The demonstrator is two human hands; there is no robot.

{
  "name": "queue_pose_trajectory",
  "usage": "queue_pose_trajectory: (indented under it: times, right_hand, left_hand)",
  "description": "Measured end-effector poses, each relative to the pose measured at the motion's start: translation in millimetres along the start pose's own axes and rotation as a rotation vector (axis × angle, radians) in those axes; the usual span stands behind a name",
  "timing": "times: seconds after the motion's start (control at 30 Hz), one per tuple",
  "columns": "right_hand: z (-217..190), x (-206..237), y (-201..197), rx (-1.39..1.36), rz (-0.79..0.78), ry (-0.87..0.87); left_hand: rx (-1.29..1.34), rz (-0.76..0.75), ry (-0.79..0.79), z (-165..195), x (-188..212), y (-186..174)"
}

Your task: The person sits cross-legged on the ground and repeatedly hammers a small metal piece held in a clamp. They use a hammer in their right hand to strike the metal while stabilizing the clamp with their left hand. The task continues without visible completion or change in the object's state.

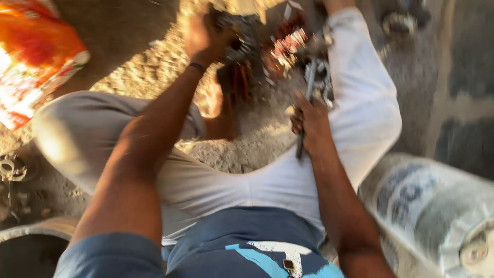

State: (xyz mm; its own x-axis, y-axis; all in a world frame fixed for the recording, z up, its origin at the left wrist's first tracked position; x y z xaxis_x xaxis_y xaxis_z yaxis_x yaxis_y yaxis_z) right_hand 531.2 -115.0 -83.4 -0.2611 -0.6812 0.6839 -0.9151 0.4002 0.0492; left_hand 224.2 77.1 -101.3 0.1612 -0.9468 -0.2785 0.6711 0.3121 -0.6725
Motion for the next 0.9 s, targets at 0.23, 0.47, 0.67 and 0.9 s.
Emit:
queue_pose_trajectory:
  times: [0.23, 0.47, 0.67, 0.9]
  right_hand:
    - [-7.3, -7.2, 14.5, 0.067, 0.052, 0.073]
    - [5.0, -32.3, 39.3, -0.002, -0.218, 0.298]
    - [5.1, -31.6, 49.8, 0.001, -0.206, 0.319]
    - [0.2, -15.3, 20.5, 0.114, 0.167, 0.017]
  left_hand:
    - [-0.055, -0.032, -0.188, 25.5, -1.3, -42.9]
    - [0.061, -0.047, -0.437, 20.6, -1.7, -61.5]
    - [0.487, 0.171, -0.102, 39.1, -47.3, -24.9]
    - [0.845, -0.221, -0.035, 51.2, -19.6, 3.7]
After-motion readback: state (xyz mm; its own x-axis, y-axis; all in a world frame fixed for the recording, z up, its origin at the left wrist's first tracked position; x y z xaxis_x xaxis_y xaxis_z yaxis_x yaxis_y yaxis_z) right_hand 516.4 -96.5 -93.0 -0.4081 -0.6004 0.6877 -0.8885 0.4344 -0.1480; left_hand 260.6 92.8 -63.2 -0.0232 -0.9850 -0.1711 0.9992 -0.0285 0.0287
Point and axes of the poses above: each hand's wrist, its own x-axis away from the middle knuckle, its own y-axis out of the palm, z = x × y, the point moved 4 cm from there along -x, towards the middle knuckle, and after that the axes turned 14 degrees about z, right-handed, at the moved point
